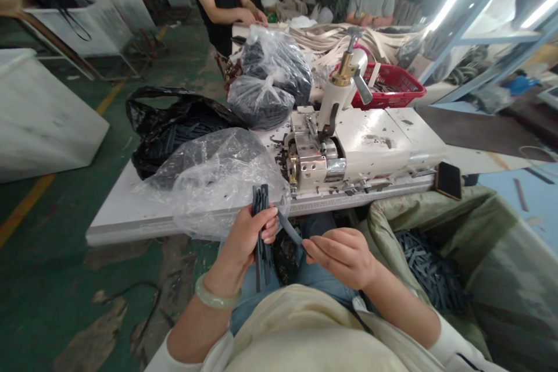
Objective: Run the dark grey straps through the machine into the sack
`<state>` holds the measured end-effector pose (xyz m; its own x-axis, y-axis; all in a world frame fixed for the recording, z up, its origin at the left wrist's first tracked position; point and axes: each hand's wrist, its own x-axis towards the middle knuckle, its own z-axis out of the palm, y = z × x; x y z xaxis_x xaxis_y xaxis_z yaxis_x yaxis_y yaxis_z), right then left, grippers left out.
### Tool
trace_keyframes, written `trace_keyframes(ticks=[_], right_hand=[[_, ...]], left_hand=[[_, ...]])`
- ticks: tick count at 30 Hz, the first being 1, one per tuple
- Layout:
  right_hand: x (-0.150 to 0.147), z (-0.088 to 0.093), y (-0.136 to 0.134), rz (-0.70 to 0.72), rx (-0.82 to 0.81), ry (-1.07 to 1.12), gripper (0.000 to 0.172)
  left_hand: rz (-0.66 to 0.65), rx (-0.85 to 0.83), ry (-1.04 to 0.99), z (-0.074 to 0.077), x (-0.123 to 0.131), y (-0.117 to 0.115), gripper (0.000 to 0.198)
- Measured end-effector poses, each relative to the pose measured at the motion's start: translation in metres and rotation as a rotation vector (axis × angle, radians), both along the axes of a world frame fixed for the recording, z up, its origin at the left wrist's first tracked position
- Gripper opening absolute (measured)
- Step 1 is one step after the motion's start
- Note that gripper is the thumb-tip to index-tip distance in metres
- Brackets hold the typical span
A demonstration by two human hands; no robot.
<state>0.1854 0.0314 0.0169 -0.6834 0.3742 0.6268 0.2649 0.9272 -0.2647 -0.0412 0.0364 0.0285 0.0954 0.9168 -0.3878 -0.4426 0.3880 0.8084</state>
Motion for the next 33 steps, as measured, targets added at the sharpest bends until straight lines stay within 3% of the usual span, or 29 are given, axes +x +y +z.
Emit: trace_keyframes(ticks=[2,3,7,9,11,16,20,26,33], right_hand=[[-0.005,-0.005,0.001,0.042,-0.191,0.095,0.043],[-0.009,-0.007,0.001,0.052,-0.370,0.182,0.044],[-0.037,-0.014,0.000,0.060,-1.357,0.461,0.059],[-0.051,-0.016,0.004,0.073,-1.623,0.416,0.053],[-0.058,-0.017,0.014,0.016,-1.654,0.419,0.044],[-0.041,-0.016,0.070,-0.267,-1.518,0.811,0.037],[-0.024,-0.011,0.108,-0.287,-1.495,0.930,0.031],[-0.027,-0.008,0.121,-0.259,-1.574,0.945,0.029],[-0.029,0.000,0.127,-0.350,-1.642,1.048,0.026]], left_hand=[[0.066,0.029,0.007,-0.002,0.000,-0.001,0.027],[0.092,0.044,0.014,-0.003,0.000,-0.001,0.027],[0.107,0.098,0.092,-0.003,0.006,0.000,0.026],[0.083,0.110,0.152,-0.003,0.009,0.001,0.026],[0.090,0.107,0.178,-0.003,0.009,0.002,0.026],[0.164,0.044,0.118,-0.003,-0.003,0.004,0.028],[0.145,0.032,0.075,-0.006,-0.009,0.005,0.029],[0.139,0.041,0.056,-0.011,-0.009,0.007,0.026],[0.135,0.022,0.050,-0.008,-0.009,0.009,0.027]])
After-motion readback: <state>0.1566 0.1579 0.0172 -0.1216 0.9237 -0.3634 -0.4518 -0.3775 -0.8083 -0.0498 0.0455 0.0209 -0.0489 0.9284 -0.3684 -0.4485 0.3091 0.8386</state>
